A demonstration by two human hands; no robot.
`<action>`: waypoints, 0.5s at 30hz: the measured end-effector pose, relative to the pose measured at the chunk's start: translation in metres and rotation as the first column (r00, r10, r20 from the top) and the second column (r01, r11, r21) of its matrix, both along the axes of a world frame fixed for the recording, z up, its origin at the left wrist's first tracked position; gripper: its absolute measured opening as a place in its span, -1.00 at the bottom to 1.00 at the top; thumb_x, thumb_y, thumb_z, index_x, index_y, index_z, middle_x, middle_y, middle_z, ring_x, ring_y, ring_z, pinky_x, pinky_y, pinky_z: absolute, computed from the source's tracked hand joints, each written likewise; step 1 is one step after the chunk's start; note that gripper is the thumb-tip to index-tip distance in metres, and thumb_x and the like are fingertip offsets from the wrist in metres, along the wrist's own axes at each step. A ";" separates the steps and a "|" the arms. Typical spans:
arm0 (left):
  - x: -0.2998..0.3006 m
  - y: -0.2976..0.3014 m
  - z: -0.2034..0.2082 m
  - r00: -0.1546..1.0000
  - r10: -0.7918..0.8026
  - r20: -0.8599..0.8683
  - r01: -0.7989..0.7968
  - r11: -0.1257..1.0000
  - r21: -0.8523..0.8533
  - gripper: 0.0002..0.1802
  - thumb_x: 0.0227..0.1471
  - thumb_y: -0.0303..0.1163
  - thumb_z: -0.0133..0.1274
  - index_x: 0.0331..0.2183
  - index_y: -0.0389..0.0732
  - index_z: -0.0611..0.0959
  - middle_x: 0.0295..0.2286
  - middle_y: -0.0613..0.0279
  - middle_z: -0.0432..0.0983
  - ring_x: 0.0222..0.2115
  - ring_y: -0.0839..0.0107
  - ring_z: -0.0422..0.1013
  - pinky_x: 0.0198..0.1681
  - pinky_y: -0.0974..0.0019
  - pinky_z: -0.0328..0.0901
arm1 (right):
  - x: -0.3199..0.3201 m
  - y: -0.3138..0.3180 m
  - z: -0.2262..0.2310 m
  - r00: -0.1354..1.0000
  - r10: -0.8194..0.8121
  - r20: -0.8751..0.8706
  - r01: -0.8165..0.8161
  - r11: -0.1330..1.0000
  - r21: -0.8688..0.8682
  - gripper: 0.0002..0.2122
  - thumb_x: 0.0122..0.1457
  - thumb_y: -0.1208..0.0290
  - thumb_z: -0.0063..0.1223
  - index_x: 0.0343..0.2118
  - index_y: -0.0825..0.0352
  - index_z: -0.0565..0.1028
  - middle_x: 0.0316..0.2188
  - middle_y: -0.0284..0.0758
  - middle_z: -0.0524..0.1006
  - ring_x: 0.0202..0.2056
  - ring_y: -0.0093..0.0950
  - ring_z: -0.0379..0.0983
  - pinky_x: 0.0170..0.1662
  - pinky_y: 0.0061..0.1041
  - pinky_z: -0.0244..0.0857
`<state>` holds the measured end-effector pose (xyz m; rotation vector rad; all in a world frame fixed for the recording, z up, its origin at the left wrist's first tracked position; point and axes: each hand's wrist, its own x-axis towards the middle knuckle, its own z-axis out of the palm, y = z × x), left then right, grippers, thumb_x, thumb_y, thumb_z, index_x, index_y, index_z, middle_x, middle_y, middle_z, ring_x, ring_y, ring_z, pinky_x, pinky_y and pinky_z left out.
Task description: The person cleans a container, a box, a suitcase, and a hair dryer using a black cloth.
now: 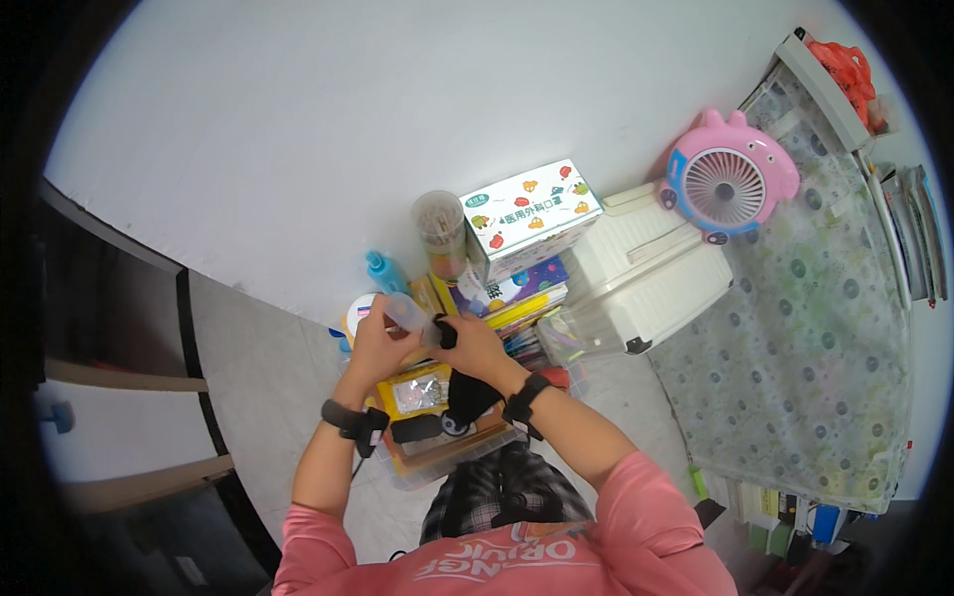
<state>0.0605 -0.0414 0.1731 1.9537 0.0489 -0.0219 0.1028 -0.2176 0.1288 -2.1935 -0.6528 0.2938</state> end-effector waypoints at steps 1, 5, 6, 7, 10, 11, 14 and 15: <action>0.005 -0.003 -0.007 0.989 0.144 0.036 -0.144 0.990 -0.007 -0.61 -0.22 -0.40 0.20 -0.32 -0.27 0.40 -0.46 0.11 0.51 -0.40 0.29 0.49 -0.35 0.34 0.35 | -0.003 -0.001 -0.004 1.000 -0.006 -0.005 0.006 1.000 0.011 -0.53 -0.20 0.20 0.24 -0.19 0.33 0.46 -0.33 -0.07 0.45 -0.25 -0.13 0.39 -0.18 -0.31 0.29; 0.024 -0.027 -0.030 0.903 0.422 0.084 -0.422 0.906 -0.020 -0.63 -0.21 -0.40 0.19 -0.36 -0.28 0.37 -0.45 0.06 0.51 -0.39 0.24 0.49 -0.39 0.28 0.35 | -0.012 -0.002 -0.020 0.994 -0.025 -0.109 0.008 0.988 -0.152 -0.58 -0.05 0.23 0.07 -0.12 0.33 0.40 -0.40 -0.03 0.50 -0.33 -0.08 0.44 -0.25 -0.19 0.31; 0.030 -0.033 -0.035 0.869 0.489 0.081 -0.490 0.872 -0.003 -0.62 -0.21 -0.39 0.19 -0.35 -0.28 0.37 -0.44 0.04 0.51 -0.40 0.20 0.49 -0.39 0.25 0.34 | -0.012 0.001 -0.024 0.989 -0.042 -0.138 0.016 0.984 -0.180 -0.58 -0.01 0.24 0.02 -0.08 0.34 0.37 -0.42 -0.03 0.51 -0.35 -0.07 0.45 -0.27 -0.17 0.31; 0.035 -0.037 -0.040 0.876 0.475 0.083 -0.476 0.879 -0.004 -0.62 -0.21 -0.39 0.19 -0.35 -0.28 0.37 -0.44 0.04 0.51 -0.40 0.20 0.49 -0.39 0.25 0.34 | -0.007 0.005 -0.028 0.976 -0.035 -0.214 -0.019 0.969 -0.245 -0.47 -0.02 0.28 0.01 0.05 0.35 0.22 -0.40 0.01 0.50 -0.34 -0.05 0.45 -0.26 -0.15 0.31; 0.047 -0.042 -0.061 0.854 0.497 0.153 -0.518 0.838 0.169 -0.57 -0.21 -0.34 0.22 -0.35 -0.28 0.36 -0.47 0.08 0.51 -0.45 0.25 0.49 -0.37 0.28 0.35 | 0.002 0.022 -0.033 0.974 -0.048 -0.223 -0.021 0.955 -0.294 -0.35 -0.03 0.30 0.02 0.14 0.35 0.07 -0.40 0.05 0.49 -0.34 -0.04 0.45 -0.25 -0.14 0.31; 0.048 -0.041 -0.068 0.841 0.521 0.143 -0.541 0.809 0.229 -0.56 -0.22 -0.32 0.23 -0.34 -0.28 0.36 -0.47 0.07 0.51 -0.44 0.23 0.49 -0.36 0.27 0.35 | 0.005 0.027 -0.033 0.973 -0.054 -0.223 -0.013 0.957 -0.290 -0.35 -0.03 0.30 0.02 0.14 0.35 0.07 -0.40 0.05 0.49 -0.34 -0.04 0.45 -0.25 -0.14 0.31; 0.051 -0.040 -0.069 0.838 0.541 0.068 -0.538 0.801 0.264 -0.55 -0.20 -0.30 0.22 -0.31 -0.29 0.38 -0.43 -0.01 0.51 -0.40 0.14 0.48 -0.34 0.21 0.34 | 0.017 0.034 -0.031 0.945 -0.045 -0.323 -0.080 0.928 -0.364 -0.29 -0.02 0.31 -0.01 0.19 0.35 -0.06 -0.32 0.06 0.48 -0.28 -0.05 0.45 -0.19 -0.16 0.31; 0.048 -0.040 -0.067 0.839 0.544 -0.003 -0.528 0.816 0.234 -0.55 -0.18 -0.30 0.20 -0.27 -0.31 0.40 -0.40 -0.09 0.50 -0.36 0.07 0.46 -0.32 0.17 0.34 | 0.019 0.034 -0.033 0.945 -0.045 -0.324 -0.080 0.929 -0.360 -0.29 -0.02 0.31 -0.01 0.19 0.35 -0.06 -0.32 0.06 0.48 -0.28 -0.05 0.45 -0.19 -0.16 0.31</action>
